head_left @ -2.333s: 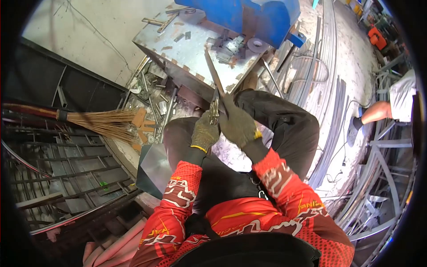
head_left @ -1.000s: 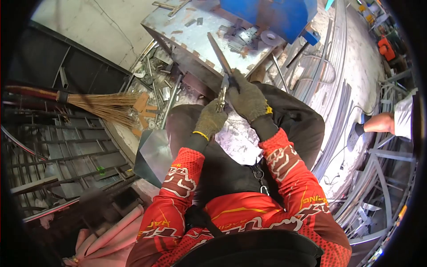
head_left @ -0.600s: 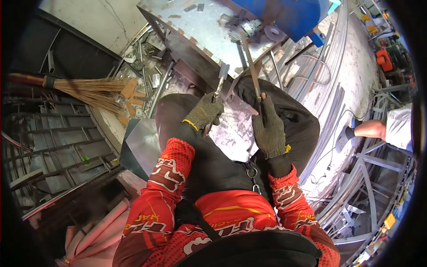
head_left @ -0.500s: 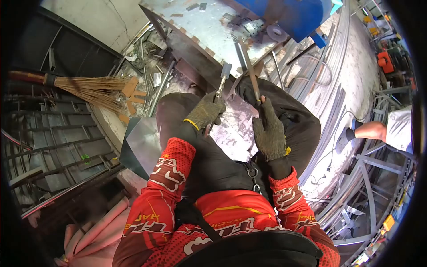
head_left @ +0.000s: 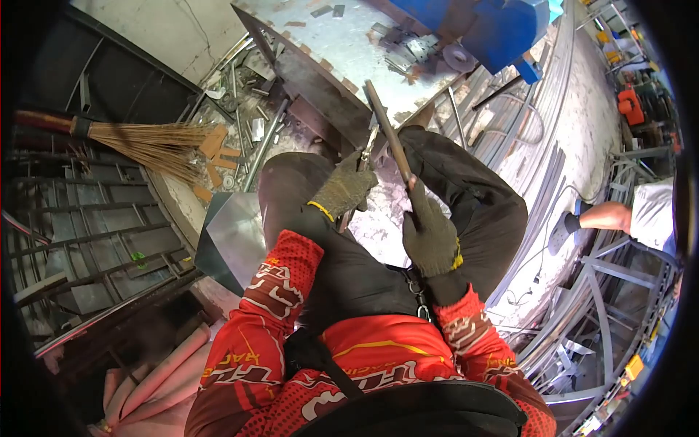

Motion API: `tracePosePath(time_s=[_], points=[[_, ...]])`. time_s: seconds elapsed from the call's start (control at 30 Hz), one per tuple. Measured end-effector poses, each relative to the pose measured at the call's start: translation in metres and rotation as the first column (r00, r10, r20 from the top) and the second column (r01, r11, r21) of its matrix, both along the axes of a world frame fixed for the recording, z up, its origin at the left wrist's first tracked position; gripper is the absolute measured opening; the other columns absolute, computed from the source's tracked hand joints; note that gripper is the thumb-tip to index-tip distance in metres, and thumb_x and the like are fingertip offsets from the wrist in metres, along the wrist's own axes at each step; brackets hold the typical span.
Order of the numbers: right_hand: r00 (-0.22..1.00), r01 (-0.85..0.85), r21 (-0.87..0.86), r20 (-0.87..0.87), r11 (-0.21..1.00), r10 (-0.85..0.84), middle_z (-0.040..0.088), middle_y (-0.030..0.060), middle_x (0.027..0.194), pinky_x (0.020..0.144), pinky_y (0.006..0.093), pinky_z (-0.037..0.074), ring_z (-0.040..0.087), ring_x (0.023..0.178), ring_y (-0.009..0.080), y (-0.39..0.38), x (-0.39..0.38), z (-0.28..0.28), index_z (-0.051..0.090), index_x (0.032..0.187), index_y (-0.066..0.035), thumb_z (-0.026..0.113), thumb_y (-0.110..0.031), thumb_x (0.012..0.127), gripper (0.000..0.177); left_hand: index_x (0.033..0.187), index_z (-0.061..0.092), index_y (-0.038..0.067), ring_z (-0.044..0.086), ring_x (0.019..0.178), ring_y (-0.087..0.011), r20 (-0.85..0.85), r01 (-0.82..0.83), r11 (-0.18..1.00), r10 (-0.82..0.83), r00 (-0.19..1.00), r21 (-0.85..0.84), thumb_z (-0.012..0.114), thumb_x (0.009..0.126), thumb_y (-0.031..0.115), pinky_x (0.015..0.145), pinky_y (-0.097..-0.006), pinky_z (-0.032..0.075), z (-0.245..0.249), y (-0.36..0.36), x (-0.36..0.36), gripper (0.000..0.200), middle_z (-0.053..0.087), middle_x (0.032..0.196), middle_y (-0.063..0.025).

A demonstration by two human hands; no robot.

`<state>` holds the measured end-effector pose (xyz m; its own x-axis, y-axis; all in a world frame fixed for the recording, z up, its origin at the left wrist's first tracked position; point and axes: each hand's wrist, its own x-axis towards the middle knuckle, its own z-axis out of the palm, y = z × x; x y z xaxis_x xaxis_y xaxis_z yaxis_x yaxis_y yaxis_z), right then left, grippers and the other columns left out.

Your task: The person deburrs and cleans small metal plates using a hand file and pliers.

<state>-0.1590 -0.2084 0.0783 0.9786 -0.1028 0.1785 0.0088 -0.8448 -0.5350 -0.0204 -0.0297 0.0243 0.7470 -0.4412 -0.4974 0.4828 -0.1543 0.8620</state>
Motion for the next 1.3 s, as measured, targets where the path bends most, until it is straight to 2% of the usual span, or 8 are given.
tracePosePath(time_s=[0.23, 0.3, 0.43, 0.63, 0.7, 0.8, 1.03, 1.3], points=[[0.99, -0.013, -0.029, 0.137, 0.999, 0.017, 0.065, 0.0134, 0.096, 0.064, 0.0478, 0.056, 0.069, 0.078, 0.0358, 0.007, 0.074, -0.013, 0.047, 0.159, -0.02, 0.07, -0.011, 0.088, 0.075, 0.102, 0.056, 0.008, 0.053, 0.053, -0.0142, 0.105, -0.048, 0.998, 0.053, 0.993, -0.042, 0.064, 0.092, 0.011, 0.044, -0.0328, 0.054, -0.02, 0.001, -0.003, 0.013, 0.051, 0.074, -0.0011], [0.99, -0.013, -0.043, 0.138, 0.999, 0.019, 0.064, 0.0135, 0.095, 0.064, 0.0481, 0.056, 0.069, 0.076, 0.0363, 0.008, 0.058, -0.007, 0.046, 0.16, -0.02, 0.07, -0.012, 0.088, 0.076, 0.101, 0.056, 0.008, 0.052, 0.053, -0.0143, 0.452, 0.107, 0.994, -0.113, 0.885, 0.04, 0.064, 0.093, 0.013, 0.044, -0.033, 0.051, -0.041, 0.006, -0.001, 0.013, 0.051, 0.074, -0.0013], [1.0, -0.026, -0.052, 0.005, 0.998, 0.026, 0.064, 0.0132, 0.094, 0.063, 0.0473, 0.056, 0.068, 0.072, 0.0366, 0.002, -0.017, 0.002, 0.047, 0.16, -0.018, 0.071, -0.01, 0.087, 0.077, 0.101, 0.056, 0.008, 0.053, 0.054, -0.0143, -0.038, -0.014, 1.0, 0.015, 0.999, 0.022, 0.063, 0.094, 0.014, 0.045, -0.0332, 0.051, 0.014, -0.002, -0.006, 0.011, 0.052, 0.073, -0.0007], [0.999, -0.039, -0.069, 0.034, 0.997, 0.041, 0.065, 0.0129, 0.095, 0.063, 0.048, 0.056, 0.069, 0.074, 0.0369, -0.004, 0.003, 0.008, 0.048, 0.159, -0.017, 0.071, -0.008, 0.086, 0.077, 0.101, 0.056, 0.007, 0.057, 0.056, -0.0162, 0.154, -0.055, 0.993, 0.039, 0.987, 0.1, 0.061, 0.096, 0.014, 0.045, -0.034, 0.051, -0.029, -0.005, -0.006, 0.01, 0.053, 0.073, -0.0027], [0.994, -0.042, -0.11, 0.094, 0.993, 0.052, 0.065, 0.0132, 0.096, 0.063, 0.0484, 0.056, 0.07, 0.075, 0.037, 0.001, 0.043, 0.002, 0.048, 0.159, -0.018, 0.071, -0.009, 0.087, 0.076, 0.1, 0.056, 0.007, 0.055, 0.056, -0.0154, 0.424, 0.055, 0.992, -0.097, 0.9, 0.11, 0.06, 0.096, 0.013, 0.045, -0.0334, 0.049, -0.086, -0.002, -0.005, 0.008, 0.052, 0.073, -0.0029], [0.995, 0.049, -0.153, 0.098, 0.987, -0.034, 0.066, 0.0141, 0.1, 0.066, 0.0488, 0.057, 0.071, 0.08, 0.0367, 0.005, 0.073, 0.001, 0.05, 0.157, -0.02, 0.07, -0.009, 0.088, 0.073, 0.098, 0.056, 0.008, 0.052, 0.056, -0.0135, 0.09, -0.021, 0.992, 0.009, 0.996, 0.127, 0.06, 0.095, 0.012, 0.045, -0.0326, 0.047, 0.023, -0.008, -0.012, 0.006, 0.051, 0.074, -0.0018], [0.999, 0.034, -0.092, -0.009, 0.995, -0.035, 0.065, 0.0154, 0.097, 0.07, 0.0503, 0.057, 0.07, 0.082, 0.0392, -0.017, -0.01, 0.008, 0.053, 0.155, -0.021, 0.071, -0.009, 0.088, 0.071, 0.097, 0.056, 0.008, 0.05, 0.052, -0.0125, -0.007, -0.072, 0.997, 0.072, 0.997, 0.003, 0.065, 0.091, 0.009, 0.043, -0.033, 0.046, 0.012, -0.006, -0.006, 0.01, 0.05, 0.073, -0.0003], [0.977, 0.022, 0.259, 0.2, 0.966, -0.076, 0.073, 0.0233, 0.122, 0.089, 0.0459, 0.059, 0.072, 0.11, 0.0414, -0.027, -0.029, -0.01, 0.055, 0.154, -0.009, 0.067, -0.006, 0.09, 0.065, 0.097, 0.056, 0.006, 0.057, 0.066, -0.0199, 0.37, -0.123, 0.984, 0.066, 0.927, 0.131, 0.068, 0.087, 0.01, 0.065, -0.0376, 0.052, 0.003, -0.003, -0.001, 0.016, 0.055, 0.075, -0.0053]])
